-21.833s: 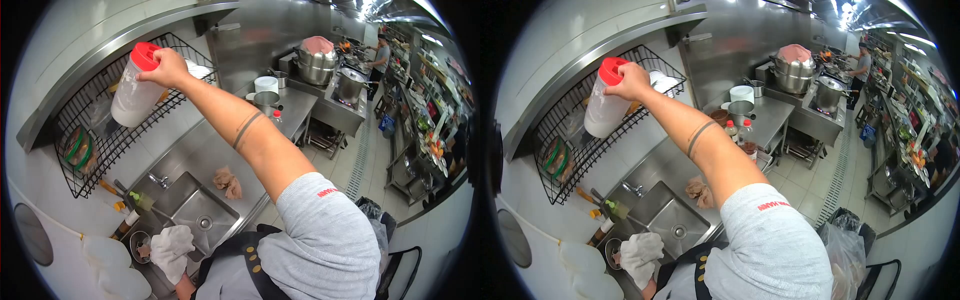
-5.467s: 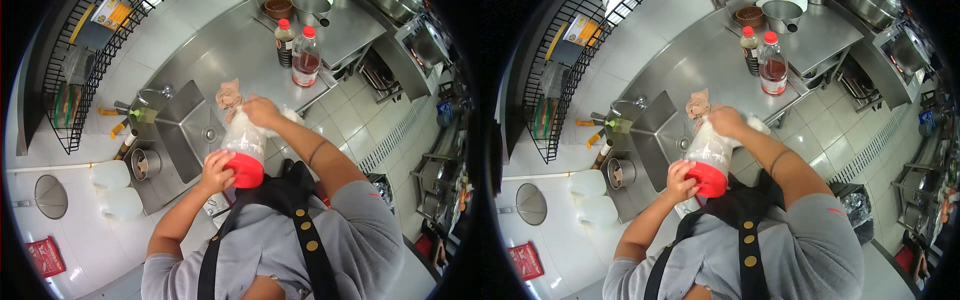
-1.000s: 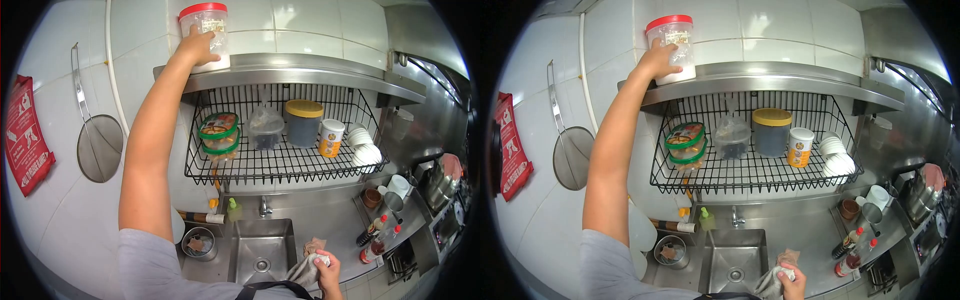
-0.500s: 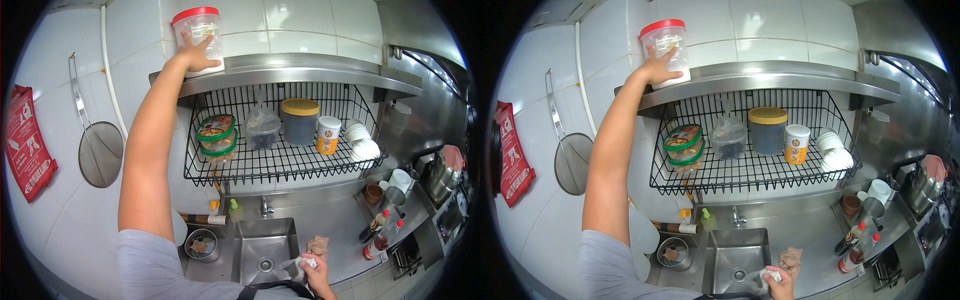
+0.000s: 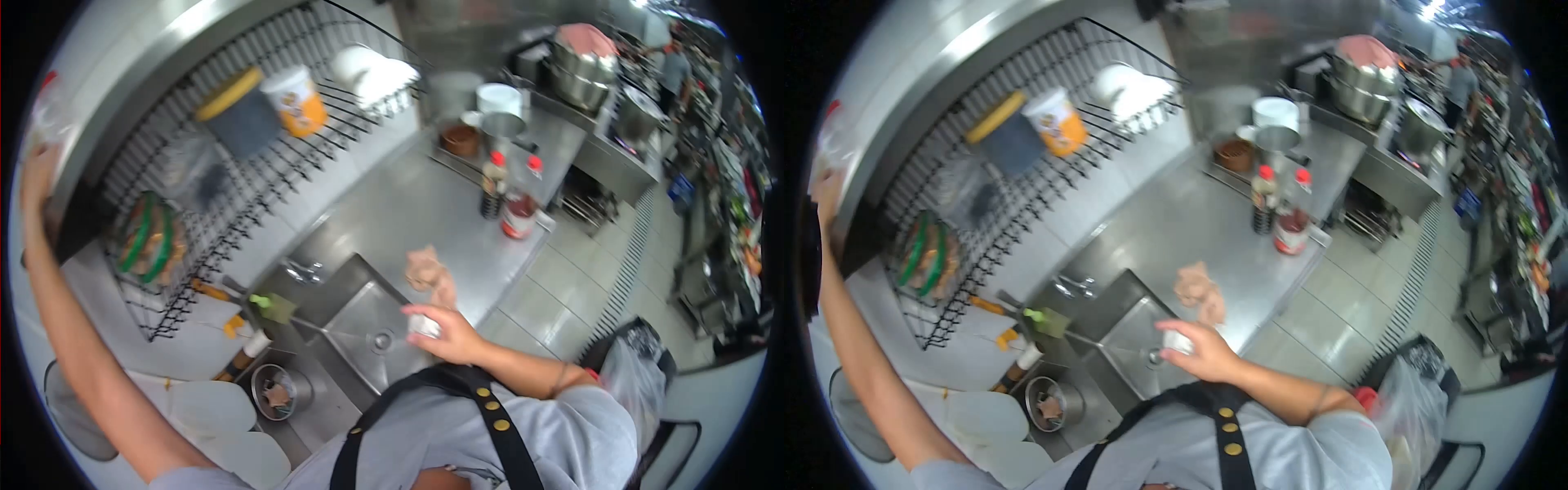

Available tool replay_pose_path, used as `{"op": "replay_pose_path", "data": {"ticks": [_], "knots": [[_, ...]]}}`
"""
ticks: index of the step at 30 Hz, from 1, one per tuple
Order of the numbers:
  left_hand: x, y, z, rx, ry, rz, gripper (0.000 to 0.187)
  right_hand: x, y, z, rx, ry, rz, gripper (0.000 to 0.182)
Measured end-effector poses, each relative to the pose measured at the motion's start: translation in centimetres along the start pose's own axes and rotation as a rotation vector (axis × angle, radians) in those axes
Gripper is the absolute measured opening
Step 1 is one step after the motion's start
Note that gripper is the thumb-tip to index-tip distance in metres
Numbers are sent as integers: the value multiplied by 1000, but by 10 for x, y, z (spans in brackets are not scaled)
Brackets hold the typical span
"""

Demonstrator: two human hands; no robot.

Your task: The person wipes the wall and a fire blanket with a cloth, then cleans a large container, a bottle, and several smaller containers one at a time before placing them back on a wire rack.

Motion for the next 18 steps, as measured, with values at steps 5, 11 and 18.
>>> {"op": "replay_pose_path", "data": {"ticks": [5, 11, 18], "knots": [[-243, -41, -288, -504, 615, -1005, 10, 9, -27, 32, 82, -190, 56, 47], [-414, 183, -483, -985, 836, 526, 66, 29, -56, 65, 171, -446, -2, 47], [-514, 321, -491, -2427, -481, 1003, 12, 47, -84, -30, 223, -122, 63, 45]]}}
Point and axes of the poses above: each hand's wrist, its own x-axis towards the middle knuckle, its own y-axis out of the palm, z = x × y, the point moved 5 cm from there along x, towards the middle knuckle, and after that the axes turned 12 degrees about -x, right-handed, at the moved point
